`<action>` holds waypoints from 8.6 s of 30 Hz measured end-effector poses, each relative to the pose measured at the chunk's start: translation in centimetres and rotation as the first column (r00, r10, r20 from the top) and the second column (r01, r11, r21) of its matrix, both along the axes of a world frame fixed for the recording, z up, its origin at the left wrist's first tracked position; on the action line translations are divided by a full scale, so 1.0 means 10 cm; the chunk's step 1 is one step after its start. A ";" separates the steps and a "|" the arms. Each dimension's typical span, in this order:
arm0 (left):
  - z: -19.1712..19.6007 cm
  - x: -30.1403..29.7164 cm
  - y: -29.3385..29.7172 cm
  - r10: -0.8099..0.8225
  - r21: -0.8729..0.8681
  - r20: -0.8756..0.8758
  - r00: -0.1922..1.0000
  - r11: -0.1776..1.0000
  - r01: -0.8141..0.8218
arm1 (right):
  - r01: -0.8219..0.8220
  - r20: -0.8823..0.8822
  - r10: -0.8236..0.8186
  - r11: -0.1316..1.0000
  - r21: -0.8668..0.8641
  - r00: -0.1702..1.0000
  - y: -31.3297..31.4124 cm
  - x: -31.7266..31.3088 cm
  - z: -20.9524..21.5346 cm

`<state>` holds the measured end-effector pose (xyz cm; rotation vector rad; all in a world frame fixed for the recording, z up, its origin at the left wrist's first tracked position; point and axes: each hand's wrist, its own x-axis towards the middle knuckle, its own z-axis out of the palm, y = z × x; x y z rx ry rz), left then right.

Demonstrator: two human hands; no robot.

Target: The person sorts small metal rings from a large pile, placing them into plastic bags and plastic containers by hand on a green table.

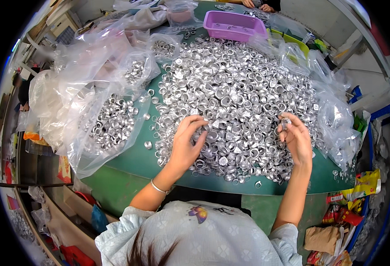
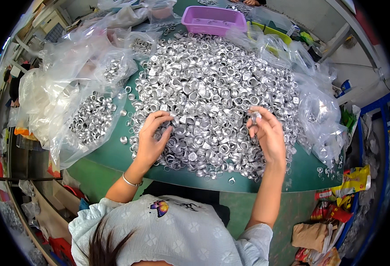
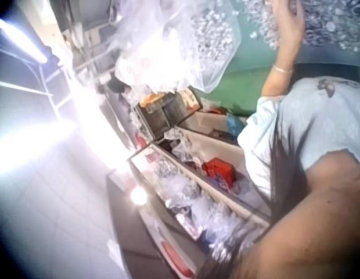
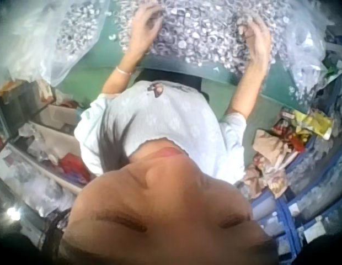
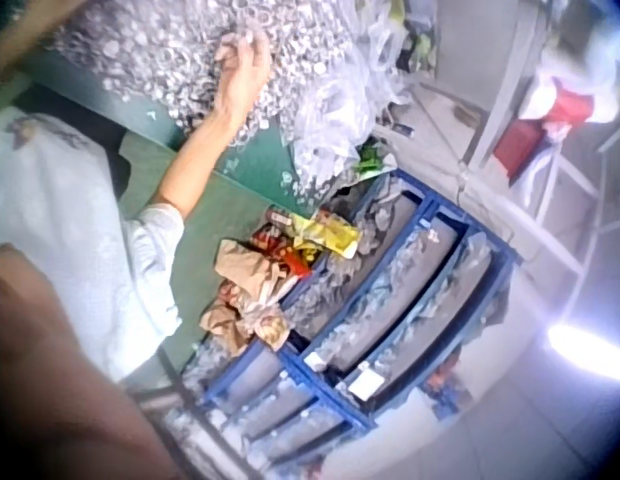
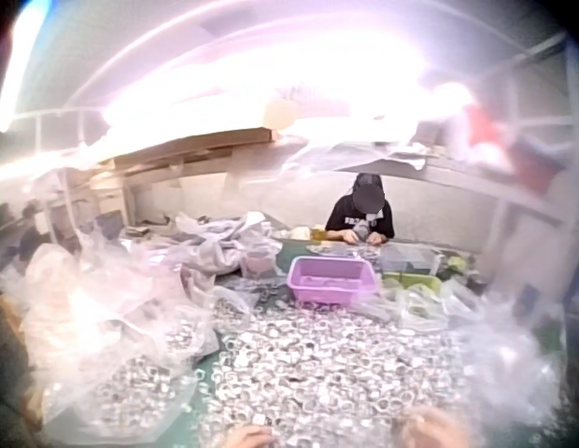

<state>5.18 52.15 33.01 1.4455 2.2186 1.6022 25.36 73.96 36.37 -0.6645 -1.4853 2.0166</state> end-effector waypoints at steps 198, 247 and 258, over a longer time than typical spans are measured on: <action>0.64 0.30 1.84 -0.671 -0.060 0.444 0.594 0.639 0.767 | 0.235 -0.063 -0.374 0.436 0.869 0.925 0.18 0.04 0.16; 0.54 0.63 1.29 -0.552 -0.071 0.596 0.583 0.687 0.723 | 0.542 0.104 -0.984 0.166 0.824 0.143 1.91 2.80 -0.90; 0.29 0.60 0.80 -0.344 -0.143 0.699 0.627 0.792 0.593 | 0.137 -0.287 -0.347 0.816 -0.562 0.893 0.36 1.49 -0.38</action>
